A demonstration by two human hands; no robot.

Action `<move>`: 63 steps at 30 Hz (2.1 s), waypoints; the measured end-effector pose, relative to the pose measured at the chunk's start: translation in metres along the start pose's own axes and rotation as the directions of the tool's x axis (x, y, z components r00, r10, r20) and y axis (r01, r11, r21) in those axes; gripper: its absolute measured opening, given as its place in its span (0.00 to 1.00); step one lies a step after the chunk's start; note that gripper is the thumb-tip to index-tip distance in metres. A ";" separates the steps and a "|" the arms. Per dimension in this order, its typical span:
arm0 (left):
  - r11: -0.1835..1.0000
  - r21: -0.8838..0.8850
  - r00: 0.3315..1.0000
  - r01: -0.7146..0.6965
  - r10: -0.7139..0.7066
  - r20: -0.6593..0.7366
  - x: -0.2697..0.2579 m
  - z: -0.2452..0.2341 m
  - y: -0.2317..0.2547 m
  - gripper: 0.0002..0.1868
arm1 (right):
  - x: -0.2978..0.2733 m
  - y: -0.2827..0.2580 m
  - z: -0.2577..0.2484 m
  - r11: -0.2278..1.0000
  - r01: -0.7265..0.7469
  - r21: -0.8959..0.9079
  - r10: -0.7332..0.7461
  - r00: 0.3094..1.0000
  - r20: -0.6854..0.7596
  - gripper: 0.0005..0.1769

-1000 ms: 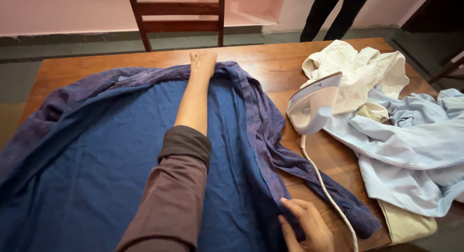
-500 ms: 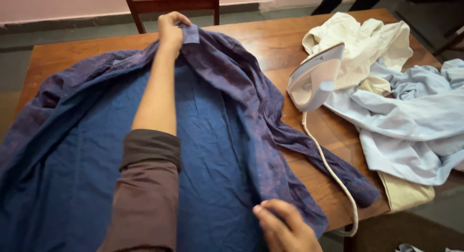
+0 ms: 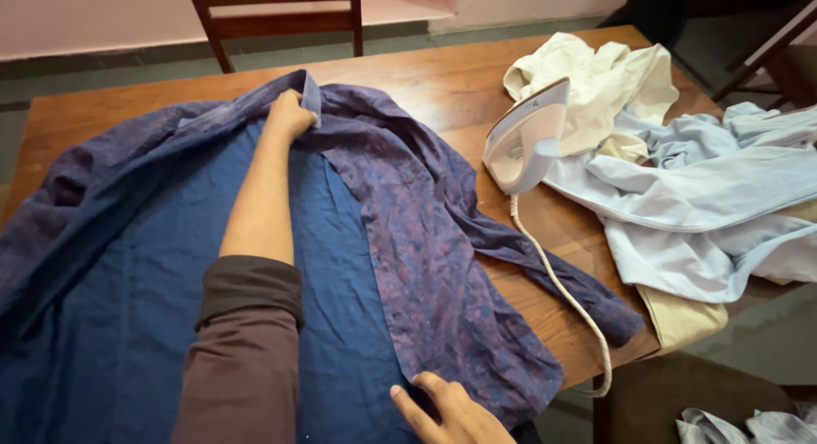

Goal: The person irons a blue patterned shirt laid out on a wooden table. They use a white electric iron to smooth the fabric, moving it systematically across the shirt's surface. The person adjusts the shirt's position and folds the collar during the process.

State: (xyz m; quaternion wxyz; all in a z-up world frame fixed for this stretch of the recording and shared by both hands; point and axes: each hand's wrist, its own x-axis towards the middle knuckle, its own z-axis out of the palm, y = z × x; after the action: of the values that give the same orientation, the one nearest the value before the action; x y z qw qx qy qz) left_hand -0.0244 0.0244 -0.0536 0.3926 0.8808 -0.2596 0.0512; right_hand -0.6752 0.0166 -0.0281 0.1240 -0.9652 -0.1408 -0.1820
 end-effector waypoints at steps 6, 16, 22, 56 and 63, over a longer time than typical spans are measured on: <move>0.993 -0.058 0.955 -0.104 0.084 -0.283 0.016 0.009 0.004 0.16 | 0.008 0.000 -0.008 0.998 -0.061 0.034 0.064 0.992 -0.109 0.29; 0.817 -0.522 0.899 -0.244 -0.012 -0.438 0.034 -0.002 0.050 0.16 | 0.060 -0.043 -0.020 0.974 0.155 -0.163 -0.211 0.883 -0.420 0.20; 0.988 -0.081 0.950 -0.134 0.104 -0.296 0.038 -0.008 0.024 0.16 | 0.054 -0.047 -0.012 0.956 0.280 -0.085 -0.290 0.944 -0.159 0.26; 0.813 0.338 0.878 -0.475 0.410 0.246 -0.414 -0.098 0.199 0.34 | -0.023 0.006 -0.083 0.781 -0.471 0.409 0.538 0.841 -0.059 0.22; 0.904 0.427 0.946 0.024 -0.158 0.283 -0.454 -0.139 0.189 0.46 | -0.004 -0.021 -0.073 0.757 -0.542 0.365 0.617 0.776 -0.128 0.21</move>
State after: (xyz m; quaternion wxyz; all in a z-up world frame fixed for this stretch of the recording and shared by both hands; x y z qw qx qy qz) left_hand -0.4933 0.2086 0.0338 0.1514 0.9525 -0.2592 -0.0522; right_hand -0.7082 0.0144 0.0403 0.3391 -0.8997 0.1568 -0.2256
